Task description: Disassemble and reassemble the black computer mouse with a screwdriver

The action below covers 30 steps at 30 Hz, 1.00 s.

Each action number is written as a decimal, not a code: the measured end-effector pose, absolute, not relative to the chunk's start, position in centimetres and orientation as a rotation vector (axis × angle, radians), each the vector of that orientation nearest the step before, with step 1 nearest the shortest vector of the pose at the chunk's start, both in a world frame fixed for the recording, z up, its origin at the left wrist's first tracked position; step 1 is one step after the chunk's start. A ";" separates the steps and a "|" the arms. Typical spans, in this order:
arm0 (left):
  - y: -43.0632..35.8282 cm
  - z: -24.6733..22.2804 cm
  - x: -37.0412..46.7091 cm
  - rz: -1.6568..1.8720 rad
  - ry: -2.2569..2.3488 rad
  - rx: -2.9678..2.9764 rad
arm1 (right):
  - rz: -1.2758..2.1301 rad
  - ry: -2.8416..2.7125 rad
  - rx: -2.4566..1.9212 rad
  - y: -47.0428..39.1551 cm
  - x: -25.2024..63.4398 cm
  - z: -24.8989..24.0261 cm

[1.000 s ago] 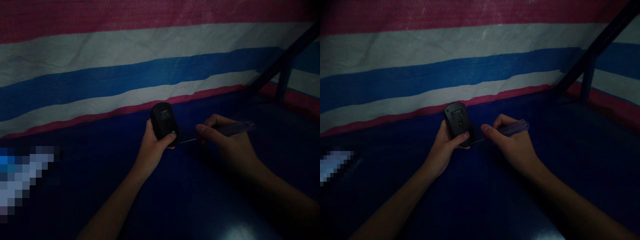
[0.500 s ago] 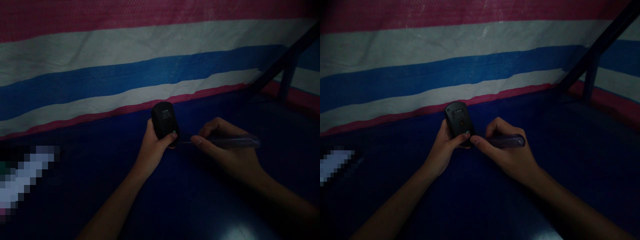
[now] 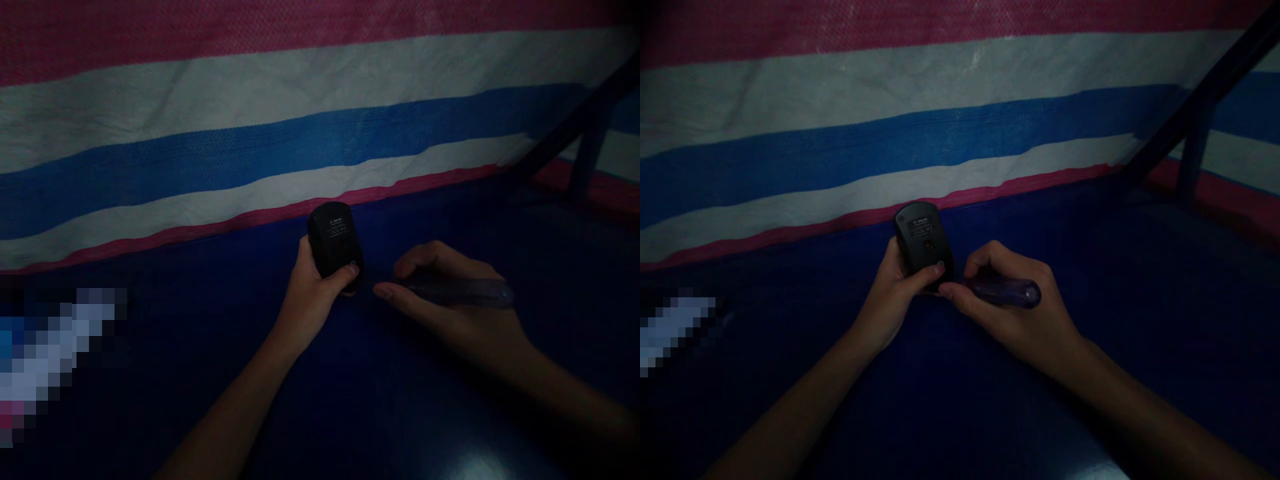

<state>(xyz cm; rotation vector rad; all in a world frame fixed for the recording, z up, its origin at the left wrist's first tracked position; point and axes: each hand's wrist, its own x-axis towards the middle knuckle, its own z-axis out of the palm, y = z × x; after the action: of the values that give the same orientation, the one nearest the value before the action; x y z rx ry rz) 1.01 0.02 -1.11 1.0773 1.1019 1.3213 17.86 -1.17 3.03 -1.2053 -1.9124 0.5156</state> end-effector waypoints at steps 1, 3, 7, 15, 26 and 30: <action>0.0 -1.1 1.0 1.317 1.096 1.074 | 0.518 -1.909 -1.202 -1.2 17.9 3.0; 0.0 -1.1 1.0 1.304 1.091 1.071 | 0.546 -1.873 -1.174 -1.3 17.9 3.0; 0.0 -1.0 1.0 1.294 1.098 1.072 | 0.737 -1.810 -1.036 -1.2 18.1 3.0; 0.0 -0.8 1.1 1.297 1.105 1.058 | 0.947 -1.859 -1.072 -1.0 18.2 3.5; 0.1 -0.9 1.1 1.315 1.090 1.047 | 0.893 -1.884 -0.992 -1.3 18.6 2.7; 0.1 -0.9 1.2 1.304 1.110 1.049 | 0.897 -1.817 -1.010 -1.4 18.7 2.8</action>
<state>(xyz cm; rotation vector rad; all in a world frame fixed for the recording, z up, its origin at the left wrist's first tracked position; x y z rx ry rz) 1.16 0.13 -0.88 1.0488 1.1103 1.3036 18.71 -1.39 2.76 -1.0097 -1.8170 0.8969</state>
